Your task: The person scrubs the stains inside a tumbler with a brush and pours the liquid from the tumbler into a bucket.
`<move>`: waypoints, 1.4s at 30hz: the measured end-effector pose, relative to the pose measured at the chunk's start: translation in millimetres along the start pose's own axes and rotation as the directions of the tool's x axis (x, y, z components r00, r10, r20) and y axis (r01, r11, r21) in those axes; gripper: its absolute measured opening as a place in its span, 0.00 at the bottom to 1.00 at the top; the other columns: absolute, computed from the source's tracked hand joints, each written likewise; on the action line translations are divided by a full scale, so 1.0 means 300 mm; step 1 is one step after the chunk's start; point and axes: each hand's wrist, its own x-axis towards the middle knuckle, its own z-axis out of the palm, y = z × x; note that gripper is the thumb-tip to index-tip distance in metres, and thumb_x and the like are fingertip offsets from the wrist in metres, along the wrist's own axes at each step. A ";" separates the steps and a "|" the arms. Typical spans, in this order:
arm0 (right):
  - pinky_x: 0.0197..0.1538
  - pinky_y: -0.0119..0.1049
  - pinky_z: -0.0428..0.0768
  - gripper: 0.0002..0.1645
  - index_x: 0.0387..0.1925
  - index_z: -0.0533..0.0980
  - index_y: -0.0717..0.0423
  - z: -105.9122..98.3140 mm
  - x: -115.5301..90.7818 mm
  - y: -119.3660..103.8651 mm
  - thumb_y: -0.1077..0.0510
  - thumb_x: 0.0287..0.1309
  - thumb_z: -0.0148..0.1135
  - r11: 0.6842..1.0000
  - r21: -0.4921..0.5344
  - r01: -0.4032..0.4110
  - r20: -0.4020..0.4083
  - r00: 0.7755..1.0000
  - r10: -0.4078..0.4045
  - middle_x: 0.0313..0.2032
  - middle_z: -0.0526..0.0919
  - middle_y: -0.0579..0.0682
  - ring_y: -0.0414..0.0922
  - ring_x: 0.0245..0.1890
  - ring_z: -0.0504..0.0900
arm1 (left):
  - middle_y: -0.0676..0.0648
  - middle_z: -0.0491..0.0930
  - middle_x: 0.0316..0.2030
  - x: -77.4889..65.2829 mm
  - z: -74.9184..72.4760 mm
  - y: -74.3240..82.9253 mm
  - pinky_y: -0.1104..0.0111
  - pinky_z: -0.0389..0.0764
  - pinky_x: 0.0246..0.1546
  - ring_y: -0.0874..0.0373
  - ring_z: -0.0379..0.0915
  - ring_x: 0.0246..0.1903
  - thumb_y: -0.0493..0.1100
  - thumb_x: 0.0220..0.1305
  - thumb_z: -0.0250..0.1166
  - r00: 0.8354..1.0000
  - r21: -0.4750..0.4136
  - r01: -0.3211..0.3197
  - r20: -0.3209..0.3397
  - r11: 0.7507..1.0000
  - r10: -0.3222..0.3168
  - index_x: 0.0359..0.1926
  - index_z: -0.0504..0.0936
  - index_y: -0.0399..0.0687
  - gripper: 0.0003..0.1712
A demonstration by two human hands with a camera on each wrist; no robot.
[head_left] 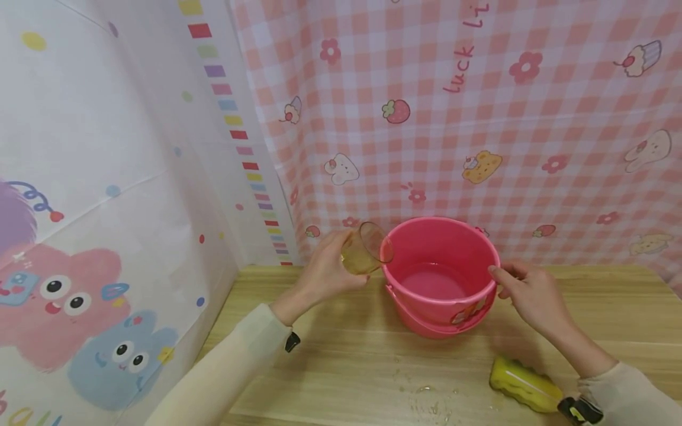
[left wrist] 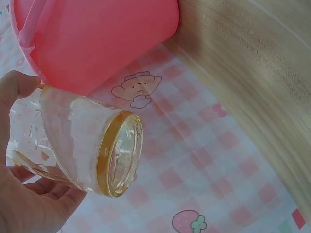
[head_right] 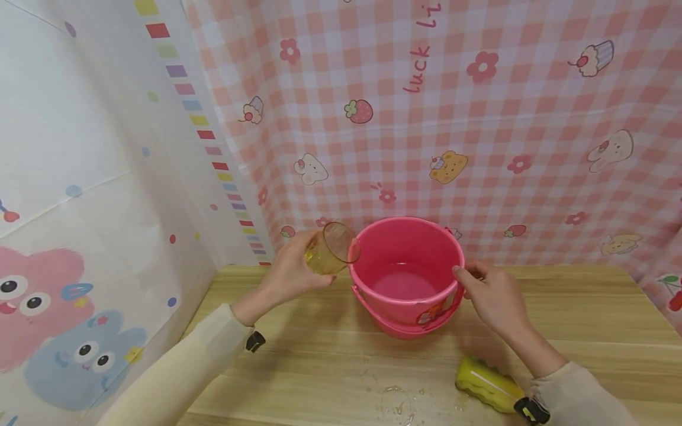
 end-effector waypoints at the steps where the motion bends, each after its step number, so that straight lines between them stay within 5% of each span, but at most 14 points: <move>1: 0.24 0.36 0.78 0.27 0.53 0.82 0.68 0.000 0.000 0.000 0.46 0.78 0.56 1.000 -0.001 -0.001 0.000 1.000 0.001 0.31 0.86 0.55 0.45 0.29 0.81 | 0.43 0.80 0.59 0.001 -0.002 0.002 0.53 0.78 0.62 0.48 0.74 0.60 0.49 0.43 0.85 1.000 0.010 0.005 0.006 1.000 -0.005 0.68 0.74 0.40 0.51; 12: 0.24 0.36 0.78 0.28 0.54 0.82 0.68 0.001 0.001 0.004 0.45 0.78 0.55 1.000 0.004 -0.014 0.013 1.000 0.013 0.33 0.86 0.56 0.47 0.31 0.81 | 0.45 0.77 0.61 0.012 -0.010 0.023 0.53 0.78 0.61 0.49 0.72 0.61 0.48 0.44 0.83 1.000 0.086 0.005 0.024 0.996 -0.007 0.71 0.72 0.42 0.52; 25: 0.24 0.36 0.78 0.28 0.55 0.81 0.68 0.002 -0.001 0.004 0.46 0.78 0.55 1.000 0.009 -0.016 0.015 1.000 0.016 0.34 0.86 0.57 0.46 0.30 0.81 | 0.44 0.76 0.56 0.015 -0.024 0.036 0.54 0.80 0.55 0.48 0.72 0.55 0.48 0.41 0.85 0.996 0.172 -0.094 0.013 0.981 0.093 0.68 0.73 0.40 0.52; 42: 0.24 0.36 0.79 0.28 0.56 0.81 0.69 0.005 -0.001 0.007 0.46 0.78 0.55 1.000 0.015 -0.011 0.008 1.000 0.011 0.35 0.86 0.58 0.45 0.30 0.81 | 0.39 0.75 0.62 0.029 -0.033 0.050 0.52 0.77 0.62 0.45 0.71 0.61 0.48 0.42 0.87 0.987 0.250 -0.158 0.030 0.955 0.156 0.68 0.74 0.41 0.52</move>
